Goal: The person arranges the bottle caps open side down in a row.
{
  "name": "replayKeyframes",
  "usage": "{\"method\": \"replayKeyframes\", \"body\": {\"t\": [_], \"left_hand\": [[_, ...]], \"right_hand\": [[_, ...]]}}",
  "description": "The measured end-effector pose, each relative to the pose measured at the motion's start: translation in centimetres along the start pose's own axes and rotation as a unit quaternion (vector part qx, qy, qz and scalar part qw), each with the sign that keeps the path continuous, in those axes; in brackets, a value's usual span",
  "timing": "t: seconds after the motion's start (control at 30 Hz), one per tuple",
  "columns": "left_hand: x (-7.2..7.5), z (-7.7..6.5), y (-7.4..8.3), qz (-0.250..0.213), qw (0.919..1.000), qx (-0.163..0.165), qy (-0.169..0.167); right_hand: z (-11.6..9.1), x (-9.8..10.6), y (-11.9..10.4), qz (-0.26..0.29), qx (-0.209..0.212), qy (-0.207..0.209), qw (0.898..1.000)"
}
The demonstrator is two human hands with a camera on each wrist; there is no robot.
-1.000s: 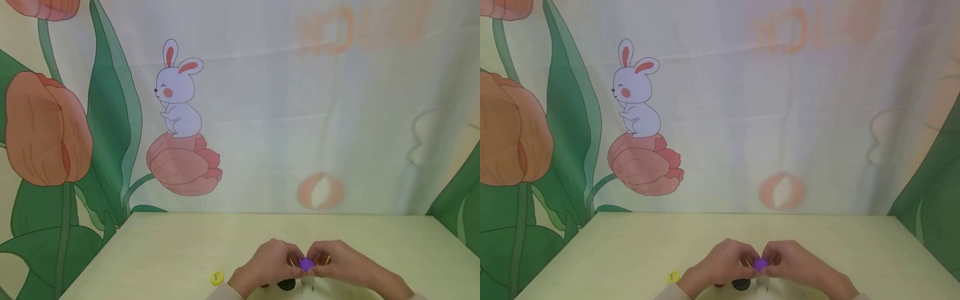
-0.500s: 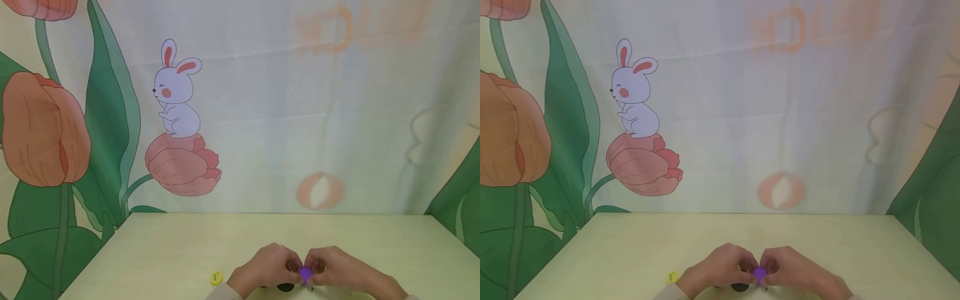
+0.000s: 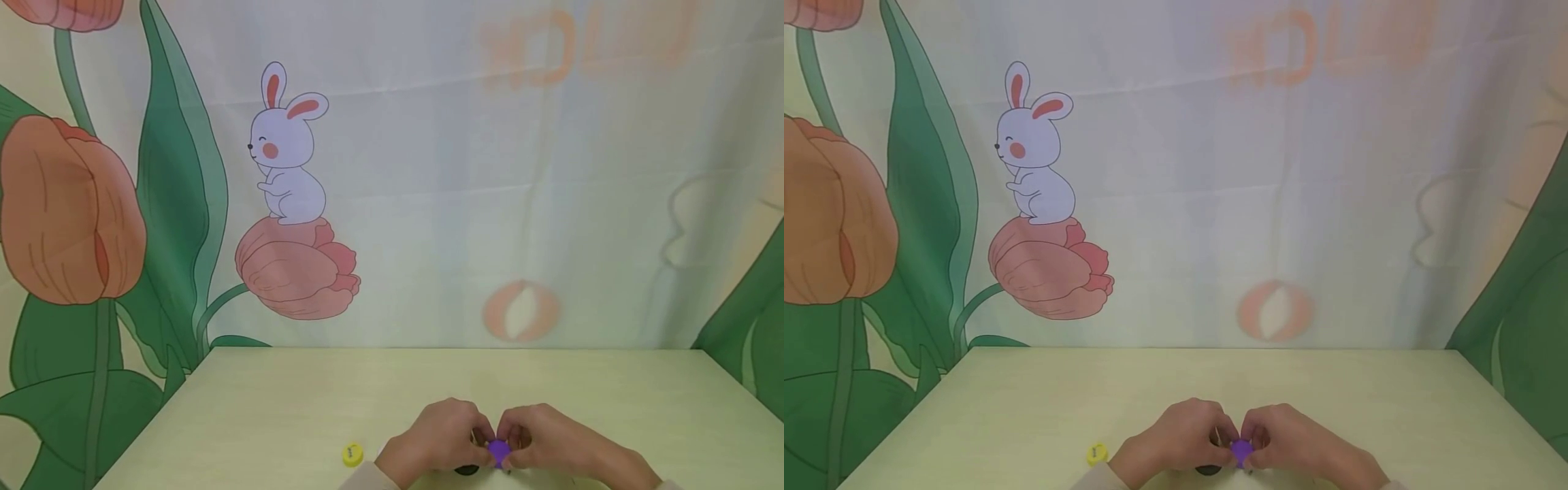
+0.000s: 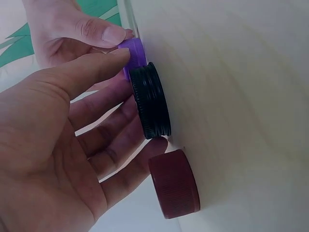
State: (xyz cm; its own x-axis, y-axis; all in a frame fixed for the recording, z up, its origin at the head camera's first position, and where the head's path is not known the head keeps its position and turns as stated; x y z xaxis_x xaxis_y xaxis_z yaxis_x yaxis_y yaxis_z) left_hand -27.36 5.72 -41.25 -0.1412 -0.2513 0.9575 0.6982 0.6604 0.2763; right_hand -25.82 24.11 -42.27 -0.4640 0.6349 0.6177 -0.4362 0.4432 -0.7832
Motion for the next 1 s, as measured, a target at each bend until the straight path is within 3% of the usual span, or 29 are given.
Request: {"method": "replayKeyframes", "body": {"t": [0.27,0.5,0.8,1.0], "left_hand": [[0.0,0.0,-0.1,-0.005,0.9999,0.005,-0.010],[0.2,0.2,-0.8,-0.060,0.9976,0.019,-0.030],[0.5,1.4,-0.8,-0.110,0.9935,0.028,-0.003],[0.6,2.6,-0.5,-0.090,0.9951,0.037,0.017]], "right_hand": [[-0.3,0.3,-0.4,0.001,-0.012,-0.002,1.000],[-0.8,1.7,-0.9,-0.047,-0.005,0.039,0.998],[-1.3,3.5,-0.6,-0.086,0.012,0.096,0.992],[-1.6,4.4,0.3,-0.107,-0.001,0.132,0.985]]}}
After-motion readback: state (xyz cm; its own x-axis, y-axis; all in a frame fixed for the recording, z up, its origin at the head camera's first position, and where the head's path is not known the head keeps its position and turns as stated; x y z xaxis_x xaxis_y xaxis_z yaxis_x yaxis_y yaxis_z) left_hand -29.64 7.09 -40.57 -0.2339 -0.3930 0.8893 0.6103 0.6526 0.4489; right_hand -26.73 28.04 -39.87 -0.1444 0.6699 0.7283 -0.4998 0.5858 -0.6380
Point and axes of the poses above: each hand's wrist, its own z-axis towards the middle knuckle, its own x-axis out of the back of the hand, y = z × x, the point moved 3 cm from there along z, towards the middle knuckle, and after that the axes turned 5 degrees about z, right-handed, at the moved point
